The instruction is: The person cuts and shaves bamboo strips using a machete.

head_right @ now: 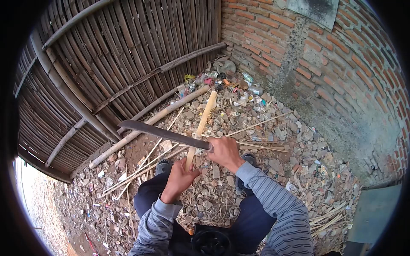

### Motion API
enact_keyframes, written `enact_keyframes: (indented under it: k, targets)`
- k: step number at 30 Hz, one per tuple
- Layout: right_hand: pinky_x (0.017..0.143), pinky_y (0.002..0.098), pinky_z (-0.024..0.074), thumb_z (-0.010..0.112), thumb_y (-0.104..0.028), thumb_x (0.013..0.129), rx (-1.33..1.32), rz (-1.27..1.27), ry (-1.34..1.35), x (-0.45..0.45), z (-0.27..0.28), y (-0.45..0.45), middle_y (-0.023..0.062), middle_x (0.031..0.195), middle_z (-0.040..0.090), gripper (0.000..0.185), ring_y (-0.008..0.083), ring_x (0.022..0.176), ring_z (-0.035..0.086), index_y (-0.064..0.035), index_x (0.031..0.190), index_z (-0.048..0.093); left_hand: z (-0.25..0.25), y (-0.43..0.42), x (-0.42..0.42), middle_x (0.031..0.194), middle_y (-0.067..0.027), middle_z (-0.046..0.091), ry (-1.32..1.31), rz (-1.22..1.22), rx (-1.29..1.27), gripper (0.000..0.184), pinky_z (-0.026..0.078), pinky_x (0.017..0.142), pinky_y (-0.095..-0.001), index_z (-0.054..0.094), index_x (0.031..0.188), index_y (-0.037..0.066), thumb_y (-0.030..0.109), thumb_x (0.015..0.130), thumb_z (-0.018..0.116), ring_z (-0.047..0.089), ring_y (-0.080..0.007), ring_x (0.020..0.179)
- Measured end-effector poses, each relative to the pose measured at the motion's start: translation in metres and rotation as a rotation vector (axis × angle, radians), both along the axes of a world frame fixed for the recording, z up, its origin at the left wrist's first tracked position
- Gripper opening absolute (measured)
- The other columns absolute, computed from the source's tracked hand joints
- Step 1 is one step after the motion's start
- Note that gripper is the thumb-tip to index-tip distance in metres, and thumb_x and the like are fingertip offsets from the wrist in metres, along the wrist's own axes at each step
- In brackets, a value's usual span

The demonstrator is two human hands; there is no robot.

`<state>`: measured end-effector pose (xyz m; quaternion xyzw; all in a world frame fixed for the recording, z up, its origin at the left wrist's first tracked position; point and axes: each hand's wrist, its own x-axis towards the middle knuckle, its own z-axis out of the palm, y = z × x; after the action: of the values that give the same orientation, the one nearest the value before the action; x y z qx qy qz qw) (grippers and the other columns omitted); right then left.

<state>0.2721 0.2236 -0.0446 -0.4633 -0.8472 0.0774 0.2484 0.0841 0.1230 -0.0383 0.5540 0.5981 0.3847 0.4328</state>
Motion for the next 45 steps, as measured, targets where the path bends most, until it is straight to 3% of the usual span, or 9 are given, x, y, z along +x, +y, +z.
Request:
enact_keyframes:
  k: [7,9,13,21,23,26,29,39,45]
  targets:
    - [0.059,0.0483,0.0575,0.076,-0.025,0.082,0.02,-0.098,0.069,0.019,-0.009,0.014,0.0161,0.063,0.068,0.02,0.036,0.058,0.071,-0.0068,0.09,0.075,-0.02,0.004,0.001,0.066,-0.0005,0.052,0.026,-0.019,-0.028,0.029,0.043,0.057,-0.0321,0.054,0.081,0.004,0.013,0.083,0.081,0.047,-0.0109,0.061]
    - [0.059,0.0484,0.0573,0.077,-0.025,0.081,-0.006,-0.03,0.068,0.012,-0.008,0.003,0.0156,0.061,0.068,0.02,0.0357,0.058,0.071,-0.0075,0.09,0.075,-0.018,0.004,0.005,0.067,0.0058,0.047,-0.058,-0.005,-0.035,0.04,0.037,0.056,-0.0266,0.046,0.075,0.01,0.012,0.084,0.085,0.042,-0.0055,0.062]
    - [0.053,0.0473,0.0529,0.077,-0.024,0.08,0.037,0.084,0.068,0.0,0.003,-0.013,0.0148,0.06,0.064,0.014,0.0375,0.058,0.068,-0.0108,0.08,0.072,-0.013,0.004,0.006,0.066,0.0065,0.045,-0.126,-0.047,-0.023,0.042,0.036,0.056,-0.0263,0.045,0.074,0.011,0.012,0.084,0.085,0.041,-0.005,0.062]
    - [0.061,0.0502,0.0557,0.074,-0.022,0.079,-0.015,-0.127,0.166,0.02,0.001,0.025,0.0171,0.066,0.068,0.016,0.039,0.065,0.071,-0.0065,0.08,0.071,-0.014,0.002,-0.004,0.066,0.008,0.045,-0.218,-0.063,-0.132,0.046,0.031,0.054,-0.0256,0.042,0.072,0.013,0.014,0.088,0.085,0.038,-0.0034,0.061]
    - [0.064,0.0496,0.0566,0.075,-0.025,0.083,-0.1,-0.283,0.211,0.031,0.0,0.032,0.02,0.071,0.07,0.023,0.0412,0.07,0.072,-0.0026,0.085,0.073,-0.015,0.002,-0.001,0.065,0.0082,0.045,-0.16,-0.07,-0.084,0.046,0.03,0.054,-0.0256,0.044,0.071,0.013,0.022,0.091,0.084,0.038,-0.0035,0.061]
    - [0.066,0.0476,0.0568,0.077,-0.027,0.083,-0.121,-0.264,0.305,0.037,-0.008,0.032,0.0209,0.075,0.072,0.028,0.0414,0.072,0.072,0.0003,0.091,0.075,-0.007,0.002,0.003,0.063,0.0081,0.045,-0.14,-0.106,-0.248,0.046,0.03,0.052,-0.0256,0.05,0.073,0.011,0.04,0.099,0.073,0.039,-0.0043,0.058]
    - [0.066,0.0471,0.0568,0.078,-0.027,0.083,-0.075,-0.239,0.34,0.038,-0.01,0.028,0.0202,0.074,0.072,0.029,0.0407,0.071,0.072,0.0002,0.093,0.075,0.007,0.006,0.001,0.062,0.0065,0.045,-0.255,-0.091,-0.406,0.045,0.031,0.049,-0.0271,0.052,0.075,0.01,0.041,0.103,0.067,0.042,-0.0058,0.055]
    - [0.062,0.0491,0.0573,0.08,-0.027,0.081,-0.018,-0.034,0.0,0.025,-0.003,0.002,0.0171,0.068,0.07,0.027,0.0375,0.065,0.072,-0.0064,0.098,0.074,-0.022,0.006,-0.004,0.062,0.001,0.048,-0.101,-0.082,-0.119,0.045,0.036,0.055,-0.0372,0.056,0.075,0.004,0.039,0.103,0.064,0.043,-0.0105,0.06]
    - [0.054,0.0476,0.0524,0.08,-0.024,0.076,0.051,0.091,0.052,0.005,-0.006,-0.014,0.0133,0.061,0.065,0.022,0.0357,0.058,0.069,-0.0093,0.091,0.071,-0.004,0.0,0.0,0.062,0.0048,0.043,-0.153,-0.19,-0.162,0.048,0.033,0.054,-0.0313,0.043,0.068,0.01,0.023,0.089,0.083,0.038,-0.0074,0.06]
